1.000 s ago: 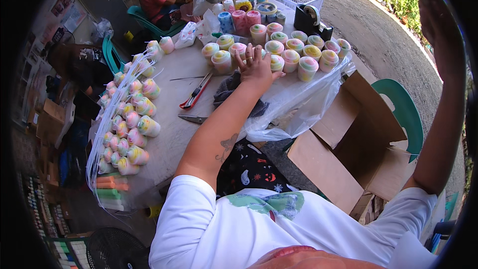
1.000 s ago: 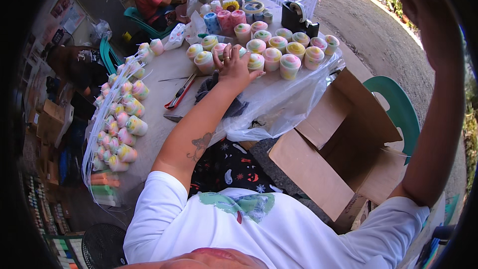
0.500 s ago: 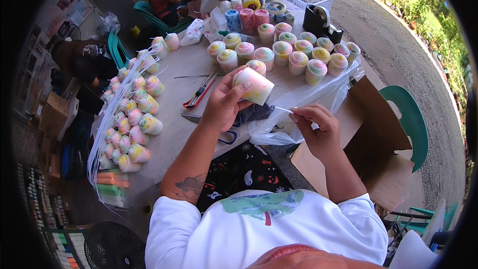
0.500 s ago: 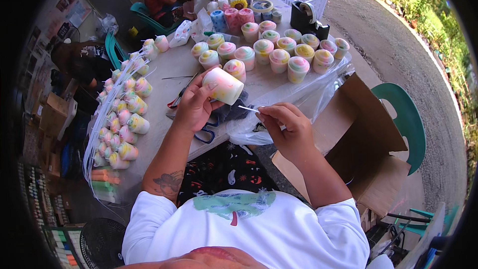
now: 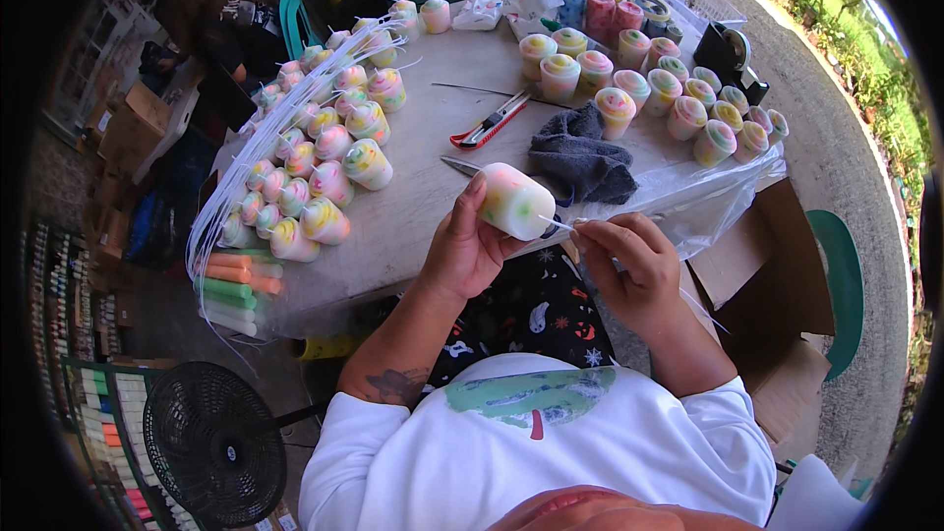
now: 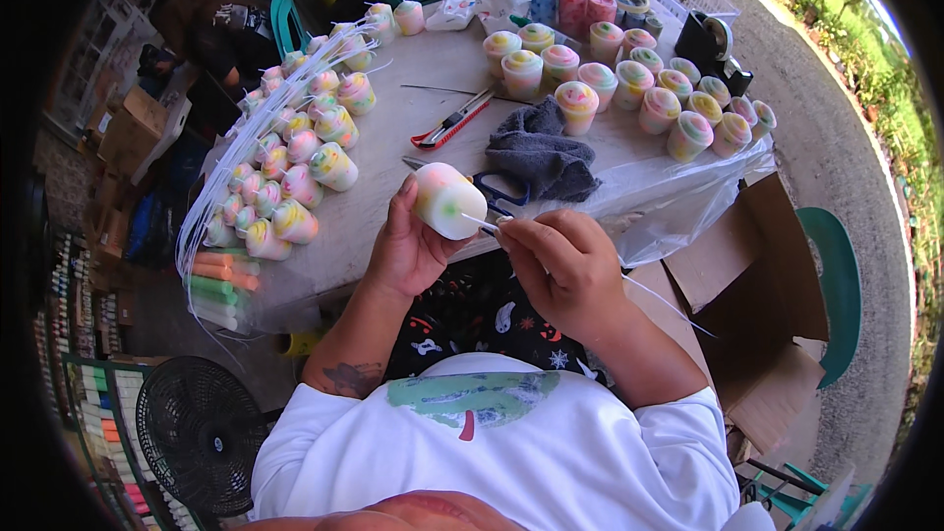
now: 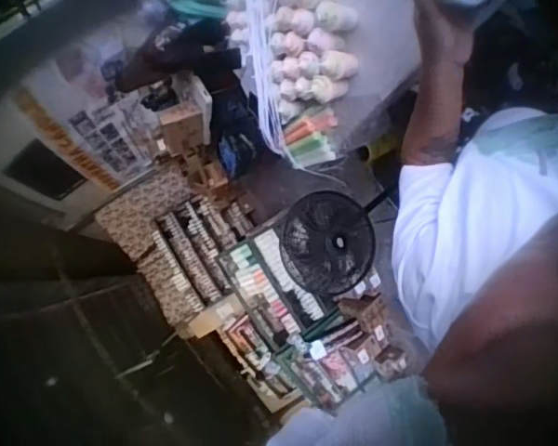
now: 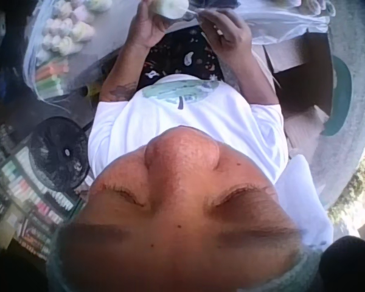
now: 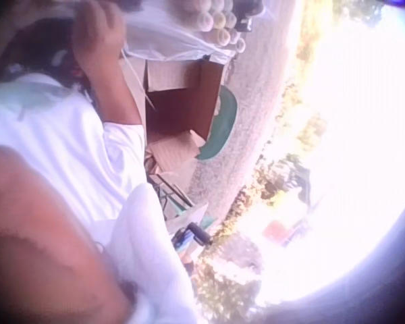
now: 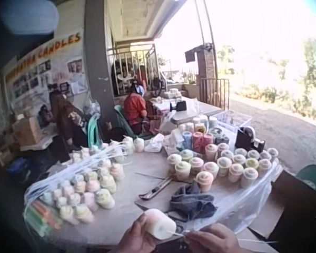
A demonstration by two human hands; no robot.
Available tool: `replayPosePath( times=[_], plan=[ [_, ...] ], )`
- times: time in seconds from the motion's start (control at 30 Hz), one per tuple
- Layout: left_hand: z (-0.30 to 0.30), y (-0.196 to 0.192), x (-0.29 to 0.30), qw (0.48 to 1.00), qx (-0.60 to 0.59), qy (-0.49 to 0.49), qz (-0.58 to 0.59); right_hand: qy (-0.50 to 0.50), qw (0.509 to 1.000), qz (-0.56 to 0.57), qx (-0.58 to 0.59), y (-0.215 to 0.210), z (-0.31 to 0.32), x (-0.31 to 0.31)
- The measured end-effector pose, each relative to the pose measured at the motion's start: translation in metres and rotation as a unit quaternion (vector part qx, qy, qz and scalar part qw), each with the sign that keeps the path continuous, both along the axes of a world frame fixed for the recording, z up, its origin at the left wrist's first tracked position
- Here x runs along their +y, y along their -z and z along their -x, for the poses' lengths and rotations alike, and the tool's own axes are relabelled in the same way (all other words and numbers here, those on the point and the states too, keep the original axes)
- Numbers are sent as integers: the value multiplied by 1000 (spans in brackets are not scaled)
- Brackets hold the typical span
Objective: The person inserts a wick into the center of a small, multicolored cylindrical candle, trims the excess wick with scissors, and places the finished candle on the table. They repeat this process with several candles, using a cloth to wipe the work surface between items.
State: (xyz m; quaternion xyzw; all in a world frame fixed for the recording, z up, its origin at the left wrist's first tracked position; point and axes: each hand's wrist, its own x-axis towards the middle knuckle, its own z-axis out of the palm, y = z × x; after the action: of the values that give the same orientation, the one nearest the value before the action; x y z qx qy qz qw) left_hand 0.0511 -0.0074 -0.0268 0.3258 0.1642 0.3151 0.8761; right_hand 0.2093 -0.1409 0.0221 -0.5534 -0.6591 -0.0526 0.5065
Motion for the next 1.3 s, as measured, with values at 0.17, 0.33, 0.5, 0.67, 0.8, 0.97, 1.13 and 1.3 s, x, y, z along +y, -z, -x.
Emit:
replayPosePath(
  times=[0.17, 0.33, 0.5, 0.67, 0.8, 0.97, 1.13, 1.3],
  plan=[
    [6, 1, 0, 1000, -19, 1, 9, 5, 999, 7, -35, -3, 9, 4],
    [9, 3, 1, 1000, -25, -5, 5, 14, 999, 18, -38, -4, 13, 4],
    [9, -1, -2, 999, -13, -25, -14, 26, 999, 30, -2, -2, 15, 2],
    [7, -2, -3, 999, -20, -28, -11, 19, 999, 26, -13, -2, 14, 1],
    [7, -2, -3, 999, -21, -32, -17, 10, 999, 29, -24, -4, 13, 0],
    [7, -5, -4, 998, -9, -35, -54, 2, 998, 60, 4, -9, 12, -2],
    [6, -5, -8, 995, -10, -25, -96, -2, 999, 41, -21, -9, 9, 2],
    [3, -14, -10, 996, -35, -50, -69, 13, 993, 111, 46, -12, 8, -1]
  ],
)
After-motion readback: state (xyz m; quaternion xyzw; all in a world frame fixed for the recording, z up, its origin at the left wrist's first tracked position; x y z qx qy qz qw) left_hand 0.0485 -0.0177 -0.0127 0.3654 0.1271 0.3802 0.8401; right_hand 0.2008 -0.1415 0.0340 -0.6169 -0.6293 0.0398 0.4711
